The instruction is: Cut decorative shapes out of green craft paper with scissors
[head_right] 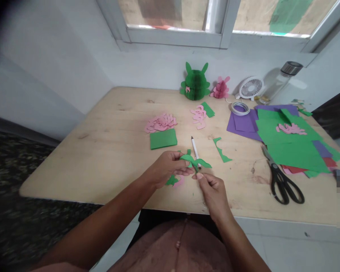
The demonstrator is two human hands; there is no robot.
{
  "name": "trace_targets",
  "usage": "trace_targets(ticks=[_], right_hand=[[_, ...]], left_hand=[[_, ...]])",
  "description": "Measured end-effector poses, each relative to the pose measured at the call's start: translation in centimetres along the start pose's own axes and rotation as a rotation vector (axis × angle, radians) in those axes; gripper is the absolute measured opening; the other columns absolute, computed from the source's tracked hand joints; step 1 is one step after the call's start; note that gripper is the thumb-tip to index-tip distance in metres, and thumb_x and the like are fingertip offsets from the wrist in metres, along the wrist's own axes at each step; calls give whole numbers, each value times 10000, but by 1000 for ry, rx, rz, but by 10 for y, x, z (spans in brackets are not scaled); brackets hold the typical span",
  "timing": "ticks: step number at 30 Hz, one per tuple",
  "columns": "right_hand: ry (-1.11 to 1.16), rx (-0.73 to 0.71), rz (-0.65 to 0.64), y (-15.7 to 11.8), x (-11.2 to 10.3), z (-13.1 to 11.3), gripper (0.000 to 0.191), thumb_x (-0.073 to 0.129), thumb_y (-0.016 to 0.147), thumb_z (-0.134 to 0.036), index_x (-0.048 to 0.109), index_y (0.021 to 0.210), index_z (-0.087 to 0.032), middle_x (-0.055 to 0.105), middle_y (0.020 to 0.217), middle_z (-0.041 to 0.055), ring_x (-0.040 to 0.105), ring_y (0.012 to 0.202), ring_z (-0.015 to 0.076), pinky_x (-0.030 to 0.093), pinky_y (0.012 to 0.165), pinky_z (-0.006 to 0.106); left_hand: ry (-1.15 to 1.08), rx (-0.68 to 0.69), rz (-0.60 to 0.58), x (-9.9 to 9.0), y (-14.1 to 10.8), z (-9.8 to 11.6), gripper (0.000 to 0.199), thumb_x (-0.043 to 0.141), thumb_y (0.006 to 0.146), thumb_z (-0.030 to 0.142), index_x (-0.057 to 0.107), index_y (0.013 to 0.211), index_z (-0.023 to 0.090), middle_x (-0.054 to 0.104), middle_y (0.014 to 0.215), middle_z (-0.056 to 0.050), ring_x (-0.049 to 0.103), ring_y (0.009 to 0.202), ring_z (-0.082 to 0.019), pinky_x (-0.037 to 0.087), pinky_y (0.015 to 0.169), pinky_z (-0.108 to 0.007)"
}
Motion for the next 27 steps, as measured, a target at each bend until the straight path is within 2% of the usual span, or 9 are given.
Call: trace_targets(ticks=[5, 12, 15, 20, 27], right_hand=[[25, 50, -10, 0, 1, 5, 336, 655, 726, -489, 721, 652, -168, 409, 416, -60, 261, 404, 92, 164, 409, 245], [38, 36, -8, -1, 3, 0, 401, 648, 722, -530, 670, 563, -162, 382, 397, -58, 249, 396, 88, 165, 396, 243], [62, 55, 1, -1, 2, 3, 384, 663, 709, -527, 675, 591, -162, 363, 403, -68, 232, 402, 87, 152, 401, 241], [106, 66, -5, 0, 2, 7, 390, 676, 710, -508, 621, 519, -172, 340, 416, -71, 223, 420, 87, 148, 419, 244], [51, 42, 12, 1, -1, 7, 350, 666, 722, -498, 733, 655, -161, 382, 417, -61, 255, 409, 92, 168, 414, 249]], left_hand=[[-6, 0, -20, 1, 1, 0, 63, 682, 651, 151, 625, 675, 136, 691, 617, -43, 678, 619, -147, 532, 656, -258], [-6, -2, -25, 2, 1, 1, 68, 683, 648, 156, 621, 672, 138, 687, 606, -35, 681, 623, -147, 527, 668, -258], [-8, -7, -24, 2, 1, 1, 81, 692, 641, 162, 620, 671, 139, 690, 611, -36, 681, 620, -148, 529, 675, -264], [-12, 0, -35, 3, 2, 1, 105, 706, 634, 175, 625, 682, 127, 702, 632, -60, 682, 620, -157, 533, 675, -276], [-31, -10, -47, 3, 3, -1, 107, 713, 640, 169, 617, 674, 138, 698, 625, -57, 679, 617, -158, 536, 679, -283]])
Point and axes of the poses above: each hand's wrist, its own y-axis towards the middle knuckle, its own x-axis out of the palm, z = x × y, the point moved 10 cm from there along y, towards the middle knuckle
